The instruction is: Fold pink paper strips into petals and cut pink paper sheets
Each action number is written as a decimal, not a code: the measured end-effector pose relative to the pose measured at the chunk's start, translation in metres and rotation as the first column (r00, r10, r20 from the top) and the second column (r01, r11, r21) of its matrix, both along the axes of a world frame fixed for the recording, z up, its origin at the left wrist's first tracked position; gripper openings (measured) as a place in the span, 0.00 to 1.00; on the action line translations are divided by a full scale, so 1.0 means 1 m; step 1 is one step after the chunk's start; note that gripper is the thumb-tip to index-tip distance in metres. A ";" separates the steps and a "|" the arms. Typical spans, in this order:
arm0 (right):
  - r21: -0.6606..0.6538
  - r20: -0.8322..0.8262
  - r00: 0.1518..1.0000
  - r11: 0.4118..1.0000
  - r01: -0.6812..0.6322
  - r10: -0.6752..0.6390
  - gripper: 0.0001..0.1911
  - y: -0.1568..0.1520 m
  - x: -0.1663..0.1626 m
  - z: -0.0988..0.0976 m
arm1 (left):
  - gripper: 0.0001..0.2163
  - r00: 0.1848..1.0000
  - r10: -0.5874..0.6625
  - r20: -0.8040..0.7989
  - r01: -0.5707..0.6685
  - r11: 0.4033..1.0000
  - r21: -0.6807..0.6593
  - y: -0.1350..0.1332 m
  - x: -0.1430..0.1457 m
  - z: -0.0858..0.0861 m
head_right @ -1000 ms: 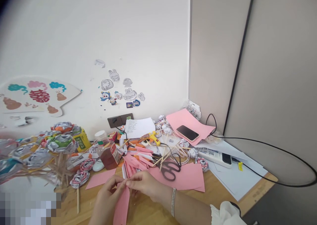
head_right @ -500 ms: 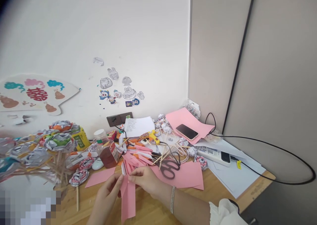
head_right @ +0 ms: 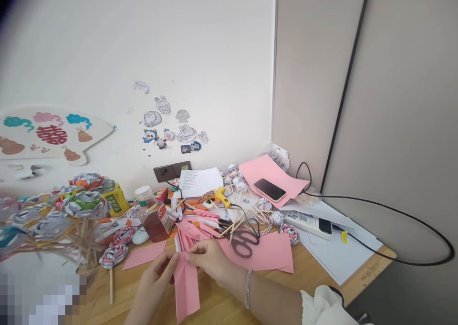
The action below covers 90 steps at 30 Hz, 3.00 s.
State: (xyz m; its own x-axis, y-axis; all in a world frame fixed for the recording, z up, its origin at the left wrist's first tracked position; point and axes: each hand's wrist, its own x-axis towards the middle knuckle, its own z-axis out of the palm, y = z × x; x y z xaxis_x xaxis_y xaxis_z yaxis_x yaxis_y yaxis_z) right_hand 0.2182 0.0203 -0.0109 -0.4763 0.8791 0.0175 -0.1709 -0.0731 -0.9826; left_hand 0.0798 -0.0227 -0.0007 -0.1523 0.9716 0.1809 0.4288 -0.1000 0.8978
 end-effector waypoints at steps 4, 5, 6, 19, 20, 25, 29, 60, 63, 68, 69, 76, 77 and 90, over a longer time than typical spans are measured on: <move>-0.035 -0.023 1.000 0.999 0.006 -0.006 0.15 0.001 -0.001 -0.004 | 0.13 1.000 -0.009 -0.010 0.009 1.000 0.004 0.000 0.000 0.000; -0.044 -0.029 1.000 0.999 0.006 -0.007 0.14 0.001 -0.002 -0.006 | 0.14 1.000 -0.008 -0.008 0.008 1.000 0.006 0.000 0.001 0.000; -0.051 -0.031 1.000 0.999 0.006 -0.007 0.14 0.002 -0.002 -0.007 | 0.14 1.000 -0.005 -0.006 0.006 1.000 0.004 0.000 0.001 0.001; 0.112 0.031 0.999 0.993 0.028 -0.032 0.12 0.003 -0.006 -0.020 | 0.12 0.994 -0.057 -0.094 0.056 0.998 -0.012 0.003 -0.001 -0.005; 0.138 0.040 0.999 0.990 0.028 -0.034 0.11 0.003 -0.006 -0.022 | 0.12 0.991 -0.067 -0.119 0.066 0.998 -0.009 0.003 -0.001 -0.005; 0.198 0.081 0.996 0.980 0.028 -0.045 0.10 0.004 -0.007 -0.030 | 0.12 0.967 -0.025 -0.253 0.032 0.999 0.024 0.003 -0.002 -0.008; 0.197 0.137 0.990 0.980 0.002 -0.030 0.11 0.007 -0.006 -0.030 | 0.12 0.957 0.031 -0.288 -0.009 0.997 0.077 0.004 -0.003 -0.010; 0.939 0.334 0.756 0.270 -0.214 -0.562 0.10 -0.005 0.012 -0.002 | 0.16 0.980 -0.060 0.191 0.084 0.989 -0.122 0.008 -0.011 0.000; 0.928 0.328 0.802 0.327 -0.176 -0.499 0.11 -0.006 0.011 -0.002 | 0.17 0.926 -0.083 0.369 0.140 0.981 -0.133 0.007 -0.011 0.000; 0.896 0.288 0.875 0.432 -0.102 -0.390 0.09 -0.005 0.011 0.002 | 0.18 0.889 -0.123 0.441 0.217 0.961 -0.169 0.007 -0.006 -0.004; 0.893 0.288 0.881 0.437 -0.106 -0.374 0.09 -0.005 0.011 0.003 | 0.18 0.888 -0.124 0.442 0.217 0.962 -0.167 0.007 -0.006 -0.004; 0.842 0.295 0.895 0.534 -0.078 -0.334 0.08 -0.005 0.011 0.008 | 0.18 0.941 -0.122 0.317 0.177 0.973 -0.150 0.008 -0.008 0.000; 0.822 0.291 0.901 0.567 -0.062 -0.323 0.08 -0.005 0.010 0.009 | 0.18 0.944 -0.125 0.307 0.177 0.973 -0.150 0.008 -0.008 0.001; 0.357 0.137 0.979 0.929 0.093 -0.151 0.07 -0.005 0.006 0.012 | 0.21 0.986 -0.102 0.129 0.121 0.982 -0.147 0.003 0.003 0.006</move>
